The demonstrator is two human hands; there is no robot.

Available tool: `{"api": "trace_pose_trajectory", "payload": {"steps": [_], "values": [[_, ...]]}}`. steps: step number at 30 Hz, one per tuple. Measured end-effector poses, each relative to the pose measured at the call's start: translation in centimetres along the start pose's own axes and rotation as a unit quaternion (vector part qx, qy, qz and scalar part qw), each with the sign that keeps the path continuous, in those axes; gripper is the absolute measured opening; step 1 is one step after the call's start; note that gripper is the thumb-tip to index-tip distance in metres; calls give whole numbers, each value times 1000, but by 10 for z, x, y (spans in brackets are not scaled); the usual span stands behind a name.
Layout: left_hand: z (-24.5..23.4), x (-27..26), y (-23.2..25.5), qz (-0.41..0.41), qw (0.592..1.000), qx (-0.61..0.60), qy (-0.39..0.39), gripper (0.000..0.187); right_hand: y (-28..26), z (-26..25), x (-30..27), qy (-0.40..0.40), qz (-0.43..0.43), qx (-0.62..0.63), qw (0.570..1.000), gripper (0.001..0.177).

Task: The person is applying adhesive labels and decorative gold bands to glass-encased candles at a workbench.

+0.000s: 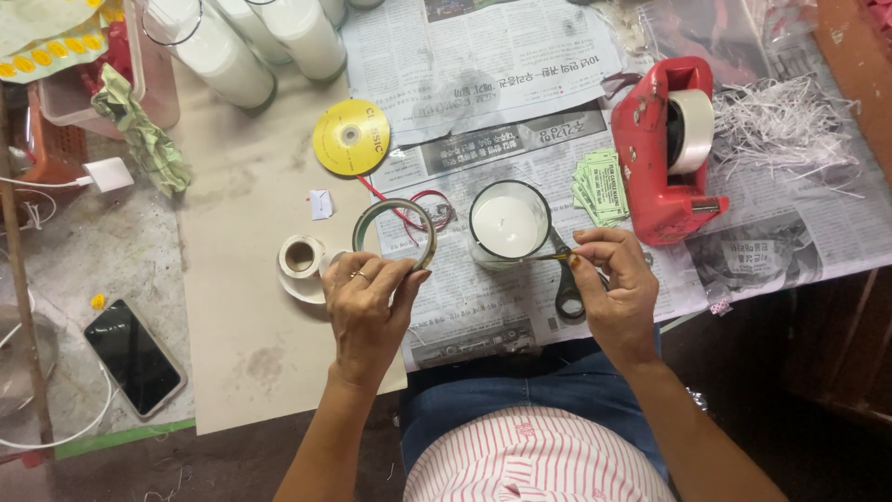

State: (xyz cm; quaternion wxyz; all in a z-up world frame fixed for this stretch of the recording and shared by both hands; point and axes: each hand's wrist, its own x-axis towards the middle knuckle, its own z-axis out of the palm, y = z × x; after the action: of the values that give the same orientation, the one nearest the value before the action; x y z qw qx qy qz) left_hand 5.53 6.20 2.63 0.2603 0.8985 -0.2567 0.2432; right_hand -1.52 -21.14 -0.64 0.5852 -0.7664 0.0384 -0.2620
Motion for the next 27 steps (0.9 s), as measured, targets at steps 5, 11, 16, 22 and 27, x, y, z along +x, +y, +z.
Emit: {"api": "trace_pose_trajectory", "payload": {"steps": [5, 11, 16, 22, 27], "values": [[2, 0, -2, -5, 1000, -1, -3, 10, 3, 2, 4, 6, -4, 6, 1000, 4], [3, 0, -2, -9, 1000, -5, -5, 10, 6, 2, 9, 2, -12, 0, 1000, 4], [2, 1, -2, -10, 1000, -1, -7, 9, 9, 5, 14, 5, -24, 6, 1000, 5], [0, 3, -2, 5, 1000, -2, 1, 9, 9, 8, 21, -2, -23, -5, 1000, 3], [0, 4, -2, 3, 1000, -10, 1, 7, 12, 11, 24, -10, -15, -1, 1000, 2]]}}
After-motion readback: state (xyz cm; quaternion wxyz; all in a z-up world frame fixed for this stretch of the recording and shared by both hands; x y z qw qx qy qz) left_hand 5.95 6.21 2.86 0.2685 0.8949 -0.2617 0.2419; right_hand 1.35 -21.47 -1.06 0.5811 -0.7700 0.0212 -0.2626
